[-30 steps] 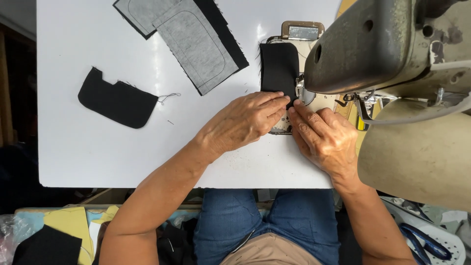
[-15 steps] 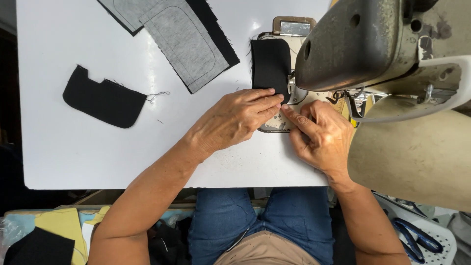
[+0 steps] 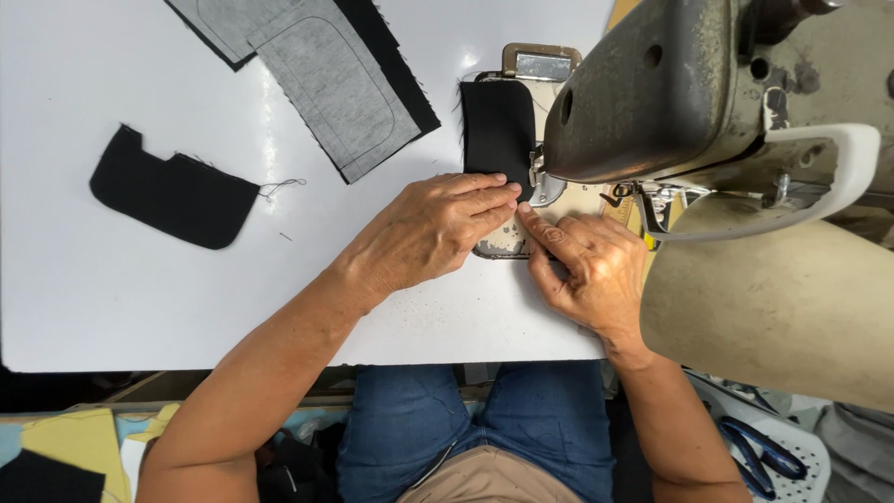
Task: Cutting and preparing small fabric components at a sewing workstation using scissors and manual tools.
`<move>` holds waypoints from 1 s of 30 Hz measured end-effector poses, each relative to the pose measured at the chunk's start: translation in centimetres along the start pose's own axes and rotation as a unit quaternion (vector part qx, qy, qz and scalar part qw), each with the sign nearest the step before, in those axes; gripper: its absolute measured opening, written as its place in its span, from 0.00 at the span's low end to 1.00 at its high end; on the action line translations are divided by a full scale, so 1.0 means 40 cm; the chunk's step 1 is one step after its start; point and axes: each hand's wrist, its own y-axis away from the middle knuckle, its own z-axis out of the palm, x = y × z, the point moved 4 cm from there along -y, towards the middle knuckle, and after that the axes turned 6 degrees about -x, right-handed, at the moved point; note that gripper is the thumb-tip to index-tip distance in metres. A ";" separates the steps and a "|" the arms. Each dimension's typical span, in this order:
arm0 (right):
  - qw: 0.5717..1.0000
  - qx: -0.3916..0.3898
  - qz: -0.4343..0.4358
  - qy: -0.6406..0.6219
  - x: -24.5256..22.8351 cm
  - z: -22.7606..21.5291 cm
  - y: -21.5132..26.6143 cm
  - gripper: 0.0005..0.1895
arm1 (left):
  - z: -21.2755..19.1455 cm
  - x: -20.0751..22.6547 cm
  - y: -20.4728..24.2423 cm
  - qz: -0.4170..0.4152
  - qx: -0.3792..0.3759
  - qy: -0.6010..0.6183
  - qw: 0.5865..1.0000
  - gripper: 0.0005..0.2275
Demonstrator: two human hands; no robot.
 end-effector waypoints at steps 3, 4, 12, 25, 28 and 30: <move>1.000 -0.002 -0.001 -0.006 0.001 0.005 0.002 0.10 | 0.003 -0.003 0.000 -0.002 -0.003 0.002 1.000 0.13; 1.000 -0.004 -0.002 -0.006 0.004 0.008 0.003 0.10 | 0.002 -0.003 -0.001 -0.004 -0.001 0.003 1.000 0.13; 1.000 0.002 -0.016 0.021 0.011 0.022 0.008 0.12 | 0.004 -0.008 -0.003 -0.014 0.013 0.002 1.000 0.12; 1.000 0.004 -0.005 0.018 0.007 0.025 0.001 0.15 | 0.002 0.009 -0.017 -0.023 0.000 -0.035 0.999 0.12; 1.000 -0.002 0.001 0.016 0.007 0.026 -0.001 0.18 | 0.004 0.011 -0.021 -0.023 -0.002 -0.040 0.999 0.13; 1.000 -0.003 0.005 0.029 0.009 0.028 -0.003 0.19 | 0.003 0.015 -0.024 -0.026 0.004 -0.043 0.999 0.13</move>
